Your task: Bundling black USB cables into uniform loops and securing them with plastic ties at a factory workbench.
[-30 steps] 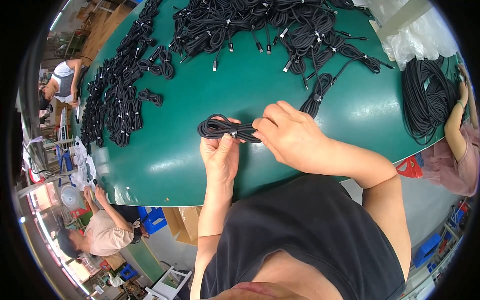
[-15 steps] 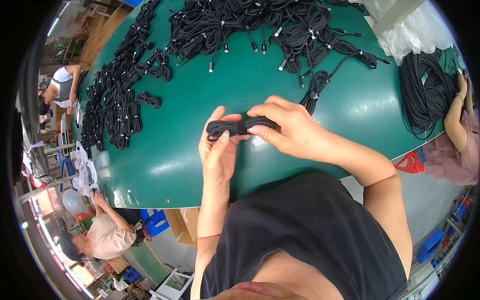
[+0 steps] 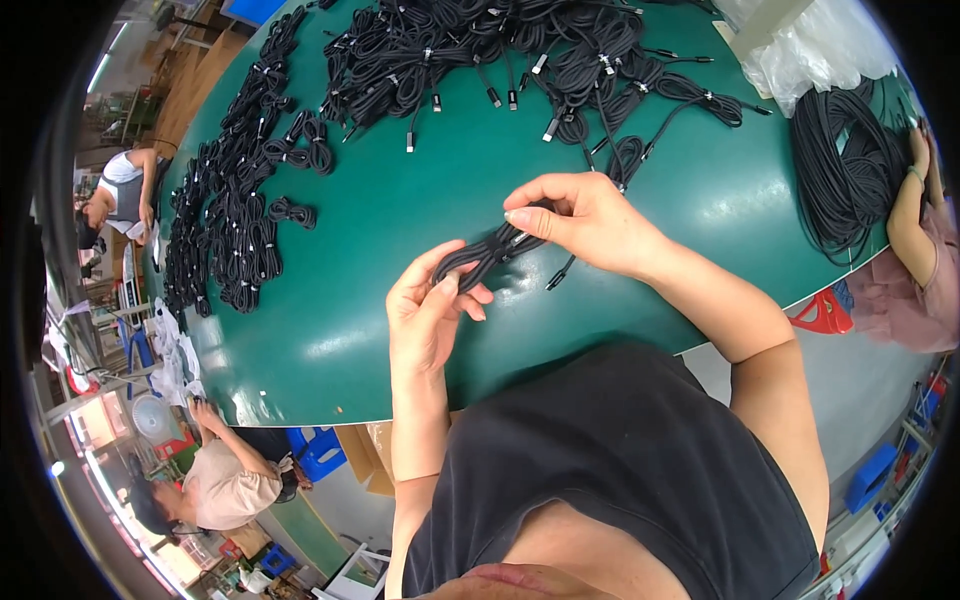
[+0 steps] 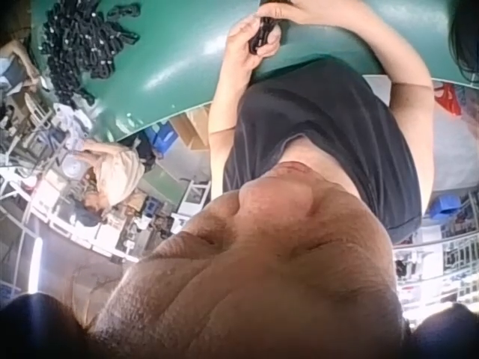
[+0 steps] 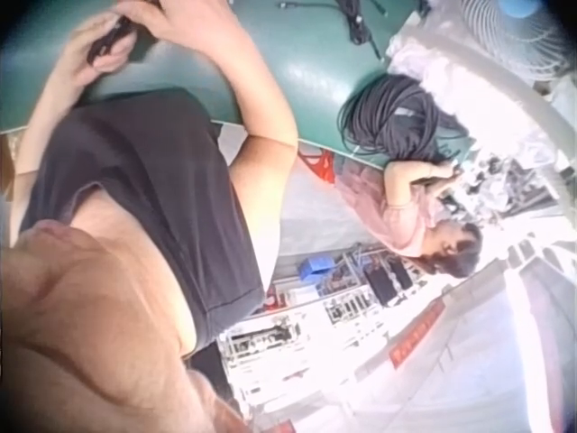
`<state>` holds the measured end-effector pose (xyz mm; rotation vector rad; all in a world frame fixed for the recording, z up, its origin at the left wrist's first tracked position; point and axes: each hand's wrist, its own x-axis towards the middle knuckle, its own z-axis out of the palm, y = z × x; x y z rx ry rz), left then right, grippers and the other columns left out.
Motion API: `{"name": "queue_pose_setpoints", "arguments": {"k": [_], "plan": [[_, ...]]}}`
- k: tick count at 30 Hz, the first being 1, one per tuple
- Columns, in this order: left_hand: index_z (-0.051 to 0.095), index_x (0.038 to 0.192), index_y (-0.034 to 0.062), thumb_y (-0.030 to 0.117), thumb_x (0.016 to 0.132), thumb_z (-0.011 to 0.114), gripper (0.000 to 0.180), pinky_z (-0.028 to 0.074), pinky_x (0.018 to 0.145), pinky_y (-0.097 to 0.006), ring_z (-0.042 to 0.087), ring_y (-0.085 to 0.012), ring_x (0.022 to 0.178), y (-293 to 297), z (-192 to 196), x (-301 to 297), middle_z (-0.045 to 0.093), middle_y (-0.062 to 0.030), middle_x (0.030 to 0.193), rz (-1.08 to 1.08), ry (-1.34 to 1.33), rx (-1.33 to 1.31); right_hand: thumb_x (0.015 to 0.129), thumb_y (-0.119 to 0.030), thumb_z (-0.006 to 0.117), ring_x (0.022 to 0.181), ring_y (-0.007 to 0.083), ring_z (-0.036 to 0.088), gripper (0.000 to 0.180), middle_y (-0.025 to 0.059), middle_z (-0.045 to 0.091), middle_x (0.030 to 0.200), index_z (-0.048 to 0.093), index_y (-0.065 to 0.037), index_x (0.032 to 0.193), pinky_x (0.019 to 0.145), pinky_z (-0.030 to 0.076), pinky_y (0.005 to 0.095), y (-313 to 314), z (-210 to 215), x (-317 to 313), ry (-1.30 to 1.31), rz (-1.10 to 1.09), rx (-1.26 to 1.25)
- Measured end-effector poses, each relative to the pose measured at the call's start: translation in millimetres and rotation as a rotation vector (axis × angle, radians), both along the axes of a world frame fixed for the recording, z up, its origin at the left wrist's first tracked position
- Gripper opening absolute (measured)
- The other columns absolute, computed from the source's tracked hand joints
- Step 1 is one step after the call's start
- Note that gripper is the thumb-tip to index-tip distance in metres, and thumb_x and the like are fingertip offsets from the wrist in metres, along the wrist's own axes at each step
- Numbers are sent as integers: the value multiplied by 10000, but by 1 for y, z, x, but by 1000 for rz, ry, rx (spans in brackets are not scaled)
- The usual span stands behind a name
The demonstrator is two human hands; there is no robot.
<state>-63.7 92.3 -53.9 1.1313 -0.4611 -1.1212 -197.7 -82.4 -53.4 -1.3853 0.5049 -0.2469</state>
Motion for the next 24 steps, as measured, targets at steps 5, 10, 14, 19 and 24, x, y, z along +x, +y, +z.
{"name": "queue_pose_setpoints", "arguments": {"k": [5,10,14,19,24], "plan": [[462,1168,-54,292,910,477,432,544,661,-344,632,-263,796,3,-11,9,586,-187,1028,-3,104,-196,868,-189,585,718,85,565,266,37,618,821,589,-13,1068,632,479,226,4,3,0,26,32,54],[506,1101,-78,155,890,523,315,545,600,-335,645,-276,716,-3,-12,-1,613,-204,942,85,75,-72,878,-154,561,711,99,570,234,28,600,852,599,-8,1058,598,512,240,1,-2,-4,-22,-20,196],[510,1093,-78,135,891,516,294,542,570,-318,648,-273,690,3,-15,1,620,-200,910,104,88,-22,876,-153,564,758,107,590,229,51,621,889,604,-2,1044,610,533,260,12,-17,-5,-39,-34,312],[495,1091,-95,154,898,507,316,538,677,-309,620,-276,839,26,-16,40,568,-218,1030,333,46,-98,838,-150,591,753,217,594,259,104,573,863,543,-5,1047,632,503,315,9,-7,-23,11,-74,-757],[227,1206,-214,148,906,480,533,512,862,-371,549,-340,1001,68,-19,98,447,-338,1152,743,562,-611,660,6,588,901,268,536,284,90,564,903,577,-44,939,728,466,341,-43,2,-43,207,-169,-1528]]}}
